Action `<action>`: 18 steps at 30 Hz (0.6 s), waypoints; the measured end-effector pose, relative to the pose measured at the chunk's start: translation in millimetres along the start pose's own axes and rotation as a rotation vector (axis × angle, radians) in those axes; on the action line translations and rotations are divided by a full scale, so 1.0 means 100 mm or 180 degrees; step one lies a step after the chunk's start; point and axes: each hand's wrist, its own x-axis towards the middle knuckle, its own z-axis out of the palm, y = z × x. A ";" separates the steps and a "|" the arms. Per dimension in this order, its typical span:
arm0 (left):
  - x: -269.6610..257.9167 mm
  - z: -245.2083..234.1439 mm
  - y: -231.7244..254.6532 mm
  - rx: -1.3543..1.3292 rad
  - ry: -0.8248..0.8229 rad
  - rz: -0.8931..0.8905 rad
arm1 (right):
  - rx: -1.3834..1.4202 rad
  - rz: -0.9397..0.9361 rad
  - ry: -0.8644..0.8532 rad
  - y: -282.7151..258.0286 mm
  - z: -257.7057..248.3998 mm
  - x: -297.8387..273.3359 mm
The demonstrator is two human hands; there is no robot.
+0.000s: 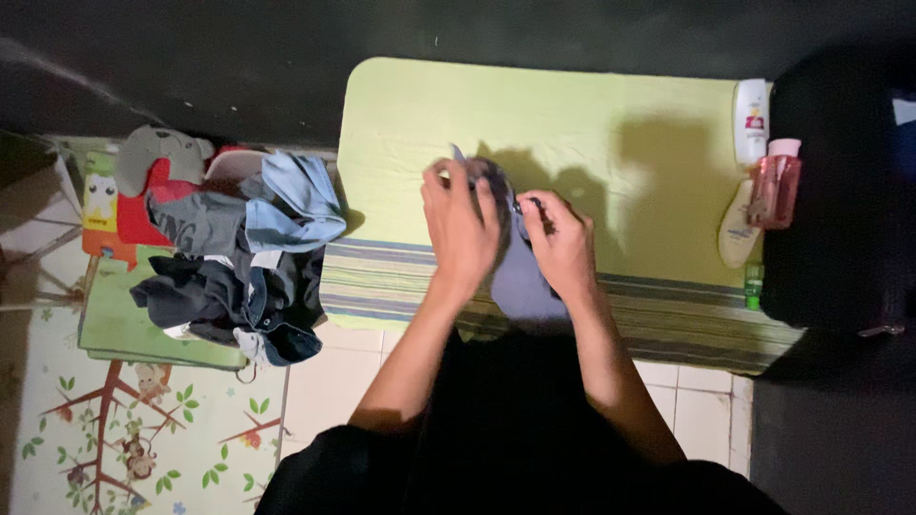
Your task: The person folds a blue jersey and a gray zippered top by hand on a green surface and places them into a black suitcase.
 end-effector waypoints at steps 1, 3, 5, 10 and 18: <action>-0.13 -0.07 0.07 -0.0206 -0.0246 -0.0106 | 0.0026 -0.0102 0.0112 0.03 0.04 -0.02; -0.27 -0.08 0.12 -0.0735 -0.0574 -0.0364 | 0.0226 0.0237 0.0025 0.08 0.11 -0.02; -0.39 -0.04 0.10 -0.1365 -0.0744 -0.0748 | 0.0355 0.0409 -0.0126 0.12 0.14 -0.06; -0.51 0.01 -0.09 -0.1410 -0.0730 -0.1348 | 0.0218 0.0116 -0.0493 0.25 0.13 -0.05; -0.78 -0.33 -0.20 -0.1127 -0.0978 -0.1366 | 0.0035 0.0989 -0.0106 0.46 0.10 -0.08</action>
